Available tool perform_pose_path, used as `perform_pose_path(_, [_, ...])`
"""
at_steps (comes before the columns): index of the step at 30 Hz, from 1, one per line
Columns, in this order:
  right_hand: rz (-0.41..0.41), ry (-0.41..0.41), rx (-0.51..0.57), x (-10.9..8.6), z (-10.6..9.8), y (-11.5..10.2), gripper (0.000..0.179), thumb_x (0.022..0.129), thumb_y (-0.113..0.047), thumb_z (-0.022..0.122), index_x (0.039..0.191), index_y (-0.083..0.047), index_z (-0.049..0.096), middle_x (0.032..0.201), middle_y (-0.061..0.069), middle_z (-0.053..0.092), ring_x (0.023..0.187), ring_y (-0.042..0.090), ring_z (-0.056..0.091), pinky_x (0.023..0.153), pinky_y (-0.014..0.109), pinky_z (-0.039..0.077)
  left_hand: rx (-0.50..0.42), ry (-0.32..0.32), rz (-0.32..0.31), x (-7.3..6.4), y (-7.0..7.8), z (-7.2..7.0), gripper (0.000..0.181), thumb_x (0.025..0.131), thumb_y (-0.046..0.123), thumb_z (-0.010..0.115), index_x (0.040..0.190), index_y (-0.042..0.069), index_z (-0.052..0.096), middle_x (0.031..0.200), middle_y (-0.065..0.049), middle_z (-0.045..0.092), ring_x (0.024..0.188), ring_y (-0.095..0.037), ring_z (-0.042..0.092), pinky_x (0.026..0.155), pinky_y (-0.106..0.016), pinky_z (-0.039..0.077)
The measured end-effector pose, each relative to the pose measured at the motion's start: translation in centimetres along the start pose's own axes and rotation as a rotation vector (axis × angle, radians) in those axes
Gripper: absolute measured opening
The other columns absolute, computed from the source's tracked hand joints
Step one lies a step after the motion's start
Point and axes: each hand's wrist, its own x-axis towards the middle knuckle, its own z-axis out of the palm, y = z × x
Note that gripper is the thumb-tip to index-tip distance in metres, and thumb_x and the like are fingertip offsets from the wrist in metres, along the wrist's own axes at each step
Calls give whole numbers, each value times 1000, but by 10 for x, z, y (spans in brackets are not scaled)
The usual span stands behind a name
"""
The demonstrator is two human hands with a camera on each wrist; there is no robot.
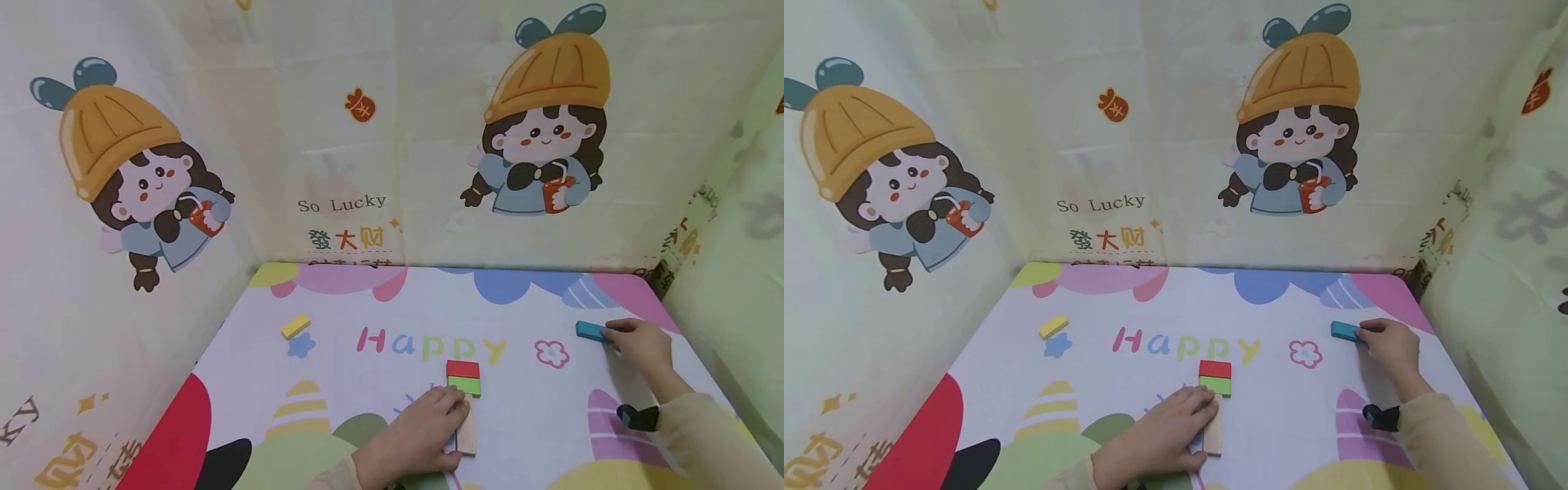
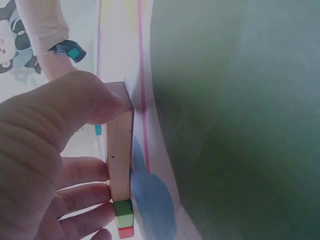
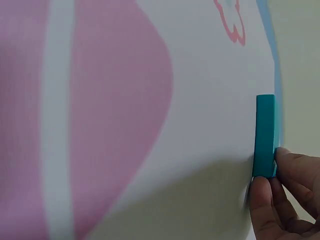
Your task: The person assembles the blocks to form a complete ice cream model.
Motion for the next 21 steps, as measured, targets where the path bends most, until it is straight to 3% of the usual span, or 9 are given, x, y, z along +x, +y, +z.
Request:
perform_pose_path(12, [-54, -21, 73, -12, 17, -16, 35, 101, -21, 65, 115, 10, 72, 91, 16, 77, 71, 9, 63, 59, 23, 46, 1, 5, -1, 2, 2, 4, 68, 93, 50, 67, 149, 12, 56, 146, -1, 53, 137, -15, 47, 119, -29, 37])
perform_pose_path(21, [-78, -90, 113, -21, 34, -37, 32, 101, -19, 65, 116, 8, 73, 98, 19, 76, 71, 9, 67, 62, 20, 49, 22, 36, -2, 1, 1, 5, 67, 91, 50, 68, 146, 12, 58, 144, -1, 54, 135, -16, 49, 118, -29, 38])
